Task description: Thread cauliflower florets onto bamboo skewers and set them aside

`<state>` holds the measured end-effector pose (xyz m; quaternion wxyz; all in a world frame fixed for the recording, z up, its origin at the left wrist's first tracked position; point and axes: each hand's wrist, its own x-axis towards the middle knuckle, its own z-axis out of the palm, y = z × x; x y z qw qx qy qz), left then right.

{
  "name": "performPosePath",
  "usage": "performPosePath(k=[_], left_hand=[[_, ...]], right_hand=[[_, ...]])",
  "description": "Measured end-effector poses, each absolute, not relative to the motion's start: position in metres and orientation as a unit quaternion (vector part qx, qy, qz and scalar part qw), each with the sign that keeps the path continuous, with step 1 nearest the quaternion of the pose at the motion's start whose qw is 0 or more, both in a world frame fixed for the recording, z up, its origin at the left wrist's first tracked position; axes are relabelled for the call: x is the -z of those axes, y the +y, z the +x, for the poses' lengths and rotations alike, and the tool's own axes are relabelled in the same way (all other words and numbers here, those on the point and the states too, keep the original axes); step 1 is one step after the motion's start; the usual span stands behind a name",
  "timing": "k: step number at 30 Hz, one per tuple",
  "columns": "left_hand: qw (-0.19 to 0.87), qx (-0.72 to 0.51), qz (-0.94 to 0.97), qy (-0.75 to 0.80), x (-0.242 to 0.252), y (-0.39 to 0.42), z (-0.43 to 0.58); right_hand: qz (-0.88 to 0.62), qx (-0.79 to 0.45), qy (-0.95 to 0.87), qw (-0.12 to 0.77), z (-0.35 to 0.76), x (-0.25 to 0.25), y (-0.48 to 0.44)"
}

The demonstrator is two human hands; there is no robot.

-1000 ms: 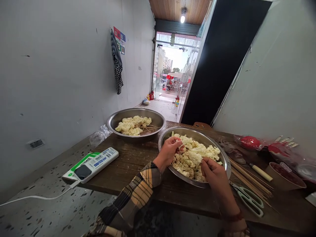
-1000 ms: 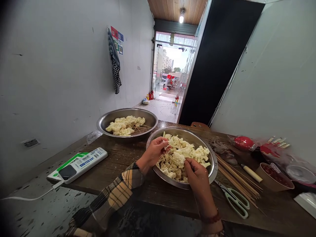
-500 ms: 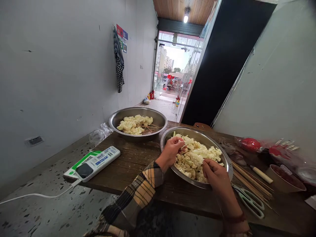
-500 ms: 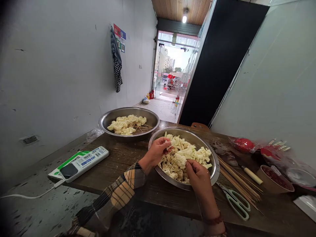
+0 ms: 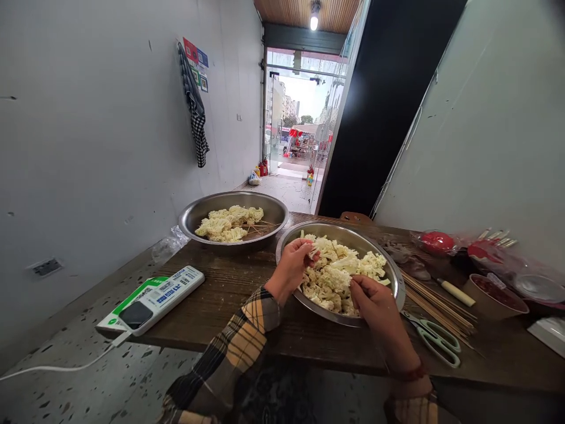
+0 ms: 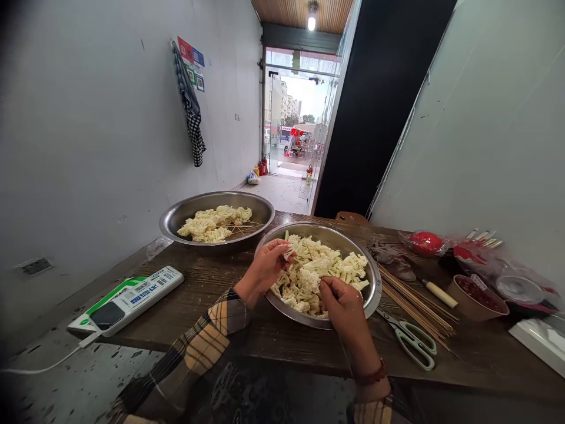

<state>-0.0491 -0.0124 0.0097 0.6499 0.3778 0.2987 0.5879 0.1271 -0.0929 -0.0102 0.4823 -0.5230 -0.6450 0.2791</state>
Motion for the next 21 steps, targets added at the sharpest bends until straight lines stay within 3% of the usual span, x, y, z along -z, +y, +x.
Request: performPosePath(k=[21], left_hand=[[0.62,-0.591,0.406,0.319,-0.011,-0.012,-0.048]], right_hand=[[-0.503,-0.269,-0.697,0.435,0.131,0.001,-0.098]])
